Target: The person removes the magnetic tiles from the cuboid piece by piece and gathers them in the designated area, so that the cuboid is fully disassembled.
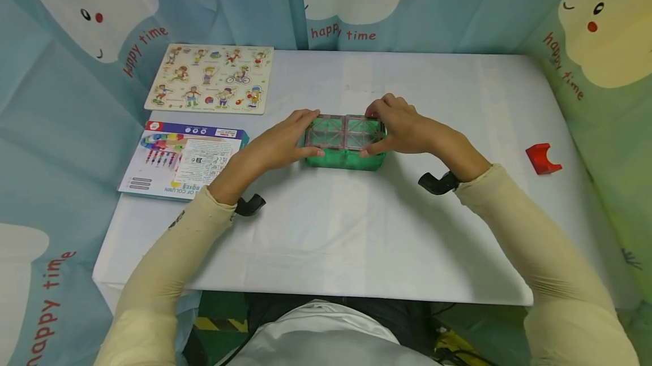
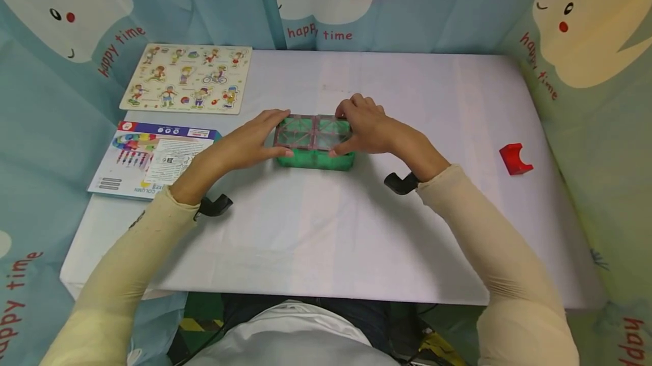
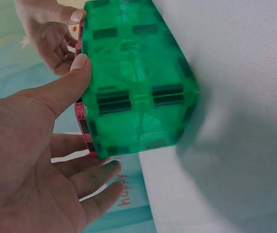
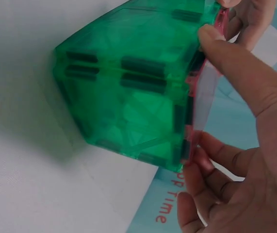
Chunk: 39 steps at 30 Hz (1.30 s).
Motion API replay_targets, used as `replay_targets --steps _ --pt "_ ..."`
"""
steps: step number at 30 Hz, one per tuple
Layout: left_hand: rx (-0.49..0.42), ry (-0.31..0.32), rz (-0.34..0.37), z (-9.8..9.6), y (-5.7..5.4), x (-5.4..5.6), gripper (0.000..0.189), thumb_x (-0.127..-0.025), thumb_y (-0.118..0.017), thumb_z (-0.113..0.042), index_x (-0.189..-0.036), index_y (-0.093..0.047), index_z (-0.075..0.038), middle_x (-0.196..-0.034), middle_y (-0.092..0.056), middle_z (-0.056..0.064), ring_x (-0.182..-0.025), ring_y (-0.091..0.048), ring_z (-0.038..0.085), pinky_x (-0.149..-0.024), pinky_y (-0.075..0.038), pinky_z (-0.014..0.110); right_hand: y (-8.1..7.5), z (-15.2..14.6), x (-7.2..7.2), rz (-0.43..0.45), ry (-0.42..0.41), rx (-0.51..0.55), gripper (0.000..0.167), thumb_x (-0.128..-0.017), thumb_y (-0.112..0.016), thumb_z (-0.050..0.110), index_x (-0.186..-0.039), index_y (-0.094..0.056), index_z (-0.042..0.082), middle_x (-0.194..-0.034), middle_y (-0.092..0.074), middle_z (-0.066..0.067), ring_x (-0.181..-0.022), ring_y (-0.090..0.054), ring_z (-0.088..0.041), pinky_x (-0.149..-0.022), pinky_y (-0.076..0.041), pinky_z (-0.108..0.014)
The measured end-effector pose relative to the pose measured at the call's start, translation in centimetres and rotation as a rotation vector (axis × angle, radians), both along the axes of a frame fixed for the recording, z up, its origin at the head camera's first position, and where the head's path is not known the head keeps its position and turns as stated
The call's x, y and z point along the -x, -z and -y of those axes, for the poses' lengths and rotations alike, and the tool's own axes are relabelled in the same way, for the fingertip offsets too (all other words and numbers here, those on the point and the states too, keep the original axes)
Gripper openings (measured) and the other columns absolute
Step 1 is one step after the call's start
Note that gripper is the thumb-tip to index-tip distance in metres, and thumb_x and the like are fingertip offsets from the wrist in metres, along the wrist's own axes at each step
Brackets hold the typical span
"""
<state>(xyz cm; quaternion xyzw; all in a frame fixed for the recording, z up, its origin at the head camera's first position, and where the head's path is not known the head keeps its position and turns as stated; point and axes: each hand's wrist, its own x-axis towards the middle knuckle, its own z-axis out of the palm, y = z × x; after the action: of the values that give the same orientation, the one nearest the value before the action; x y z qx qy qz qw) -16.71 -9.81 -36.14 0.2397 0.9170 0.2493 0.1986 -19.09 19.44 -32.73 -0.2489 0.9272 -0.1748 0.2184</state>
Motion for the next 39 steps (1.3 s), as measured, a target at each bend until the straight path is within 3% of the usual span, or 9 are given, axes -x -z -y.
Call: replay_targets --steps 7,12,21,27,30,34,39 --pt "0.001 -0.002 0.001 0.1 0.0 0.1 0.095 -0.101 -0.068 -0.052 -0.171 -0.015 -0.014 -0.174 -0.019 0.011 -0.159 -0.027 0.031 -0.126 -0.033 0.050 0.3 -0.2 0.6 -0.018 -0.022 0.036 0.078 -0.088 -0.087 0.045 -0.140 -0.050 0.000 -0.137 -0.046 -0.018 -0.129 -0.040 -0.037 -0.116 -0.030 -0.056" --pt "-0.006 -0.003 0.013 0.1 0.1 0.1 0.095 -0.102 -0.068 -0.051 -0.171 -0.015 -0.013 -0.174 -0.018 0.012 -0.160 -0.027 0.032 -0.126 -0.032 0.050 0.6 -0.2 1.0 -0.059 -0.040 0.021 0.077 -0.086 -0.085 0.049 -0.137 -0.055 0.000 -0.134 -0.050 -0.015 -0.127 -0.044 -0.033 -0.113 -0.038 -0.052" --pt "-0.006 0.009 0.015 0.0 0.2 0.2 0.096 -0.101 -0.068 -0.051 -0.171 -0.013 -0.013 -0.175 -0.016 0.011 -0.160 -0.026 0.031 -0.126 -0.033 0.049 0.9 -0.2 1.1 -0.308 -0.167 -0.048 0.071 -0.078 -0.084 0.054 -0.120 -0.066 -0.001 -0.109 -0.062 -0.010 -0.102 -0.057 -0.027 -0.097 -0.049 -0.044" --pt "-0.001 0.012 0.011 -0.1 0.1 0.1 0.097 -0.101 -0.068 -0.051 -0.171 -0.013 -0.014 -0.175 -0.017 0.010 -0.160 -0.026 0.030 -0.126 -0.033 0.048 0.8 0.2 0.9 -0.388 -0.211 -0.097 0.071 -0.076 -0.081 0.055 -0.114 -0.066 -0.004 -0.101 -0.062 -0.011 -0.093 -0.059 -0.029 -0.093 -0.051 -0.046" --pt "0.004 0.011 0.009 0.0 0.2 0.1 0.097 -0.101 -0.068 -0.051 -0.171 -0.013 -0.014 -0.175 -0.017 0.010 -0.160 -0.026 0.030 -0.125 -0.034 0.048 0.7 0.4 0.7 -0.389 -0.216 -0.113 0.072 -0.077 -0.080 0.055 -0.115 -0.066 -0.005 -0.102 -0.064 -0.013 -0.093 -0.060 -0.029 -0.092 -0.052 -0.046" --pt "0.008 0.010 0.010 0.1 0.2 0.1 0.096 -0.101 -0.068 -0.050 -0.171 -0.013 -0.014 -0.175 -0.016 0.010 -0.160 -0.026 0.030 -0.125 -0.034 0.049 0.4 0.7 0.5 -0.387 -0.232 -0.131 0.076 -0.080 -0.077 0.054 -0.124 -0.064 -0.007 -0.107 -0.066 -0.016 -0.101 -0.064 -0.034 -0.100 -0.051 -0.051" --pt "0.011 0.014 0.011 0.2 0.1 0.1 0.096 -0.101 -0.068 -0.050 -0.171 -0.013 -0.014 -0.175 -0.017 0.010 -0.160 -0.026 0.030 -0.125 -0.034 0.049 0.3 0.9 0.3 -0.460 -0.301 -0.158 0.076 -0.081 -0.075 0.055 -0.123 -0.067 -0.007 -0.104 -0.065 -0.017 -0.095 -0.063 -0.034 -0.098 -0.053 -0.052"
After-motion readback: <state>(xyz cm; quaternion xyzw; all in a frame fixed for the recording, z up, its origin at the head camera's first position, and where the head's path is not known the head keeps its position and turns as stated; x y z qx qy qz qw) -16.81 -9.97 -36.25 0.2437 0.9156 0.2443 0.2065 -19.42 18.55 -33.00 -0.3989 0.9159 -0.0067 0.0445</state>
